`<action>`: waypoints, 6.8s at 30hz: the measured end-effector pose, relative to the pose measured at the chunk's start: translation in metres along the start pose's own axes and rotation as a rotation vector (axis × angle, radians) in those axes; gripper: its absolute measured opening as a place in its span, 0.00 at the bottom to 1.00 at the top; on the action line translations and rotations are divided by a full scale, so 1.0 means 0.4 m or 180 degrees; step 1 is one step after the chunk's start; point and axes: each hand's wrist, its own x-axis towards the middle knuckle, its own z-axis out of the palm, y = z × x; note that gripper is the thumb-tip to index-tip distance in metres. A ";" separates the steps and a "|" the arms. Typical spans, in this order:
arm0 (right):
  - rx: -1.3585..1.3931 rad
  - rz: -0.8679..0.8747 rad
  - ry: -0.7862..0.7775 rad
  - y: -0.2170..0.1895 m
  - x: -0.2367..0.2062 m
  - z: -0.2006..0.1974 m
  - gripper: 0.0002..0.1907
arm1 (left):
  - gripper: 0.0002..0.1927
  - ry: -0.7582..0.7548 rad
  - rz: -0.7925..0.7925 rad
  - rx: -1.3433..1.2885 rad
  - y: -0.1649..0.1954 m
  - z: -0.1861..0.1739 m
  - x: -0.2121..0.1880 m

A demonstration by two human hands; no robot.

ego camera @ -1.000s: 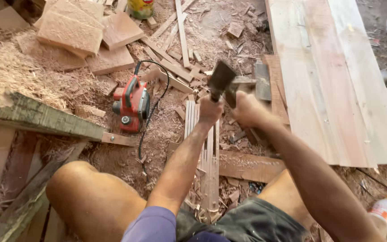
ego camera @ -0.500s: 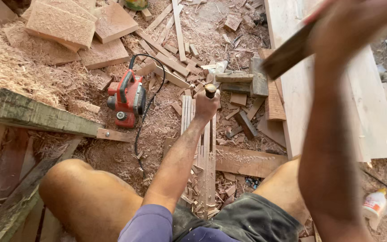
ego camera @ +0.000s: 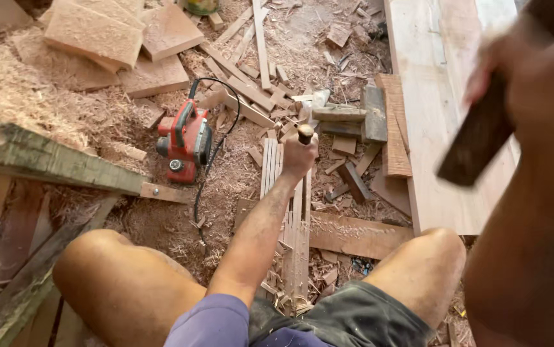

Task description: The person sits on the floor of a woodworking shop and repeatedly splits thin wooden strips into smaller pieces using a small hatchet, holding each strip upright and striking it with the axe, then setting split pieces aside among the wood scraps.

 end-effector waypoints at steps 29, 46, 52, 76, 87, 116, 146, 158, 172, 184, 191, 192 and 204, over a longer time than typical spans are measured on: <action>-0.0549 0.1409 -0.0488 0.221 -0.269 0.080 0.10 | 0.14 0.0395 -0.0274 -0.0378 -0.097 0.000 -0.037; 0.1524 0.2499 -0.1918 0.293 -0.335 0.369 0.12 | 0.07 0.0329 -0.0803 -0.0322 -0.084 -0.028 0.096; 0.1832 0.3356 -0.1577 0.312 -0.534 0.401 0.11 | 0.10 0.0603 -0.0767 0.0282 -0.103 0.015 0.037; 0.3053 0.3896 -0.2288 0.455 -0.898 0.419 0.05 | 0.11 0.0432 -0.0264 -0.0013 -0.180 0.013 0.093; 0.2661 0.4029 -0.2309 0.439 -0.867 0.427 0.05 | 0.06 0.0766 0.0497 0.0105 -0.135 0.004 -0.066; 0.2533 0.3950 -0.2224 0.394 -0.849 0.443 0.18 | 0.16 0.1342 0.2398 0.1567 -0.117 -0.016 -0.157; 0.2690 -0.0576 0.1012 -0.036 -0.596 0.194 0.12 | 0.19 -0.0475 0.1123 -0.0261 -0.037 -0.084 -0.305; -0.0132 0.0046 0.0241 -0.047 -0.583 0.083 0.17 | 0.16 -0.0485 0.1288 -0.0245 0.063 -0.162 -0.344; -0.1183 0.0342 -0.0660 0.084 -0.724 0.333 0.15 | 0.15 -0.0286 0.1802 0.0476 -0.007 -0.141 -0.327; -0.0483 0.0566 -0.1157 -0.027 -0.620 0.342 0.14 | 0.04 -0.1003 0.2119 -0.0185 -0.042 -0.125 -0.320; 0.1025 0.2305 -0.1714 0.176 -0.778 0.360 0.09 | 0.12 -0.1101 0.2029 0.0954 -0.053 -0.092 -0.246; 0.1136 0.2406 -0.1610 0.204 -0.790 0.351 0.07 | 0.14 -0.1062 0.1332 0.0325 -0.050 -0.097 -0.259; 0.2206 0.3603 -0.1458 0.400 -0.910 0.379 0.06 | 0.12 -0.1947 0.2094 0.0217 0.154 -0.322 -0.490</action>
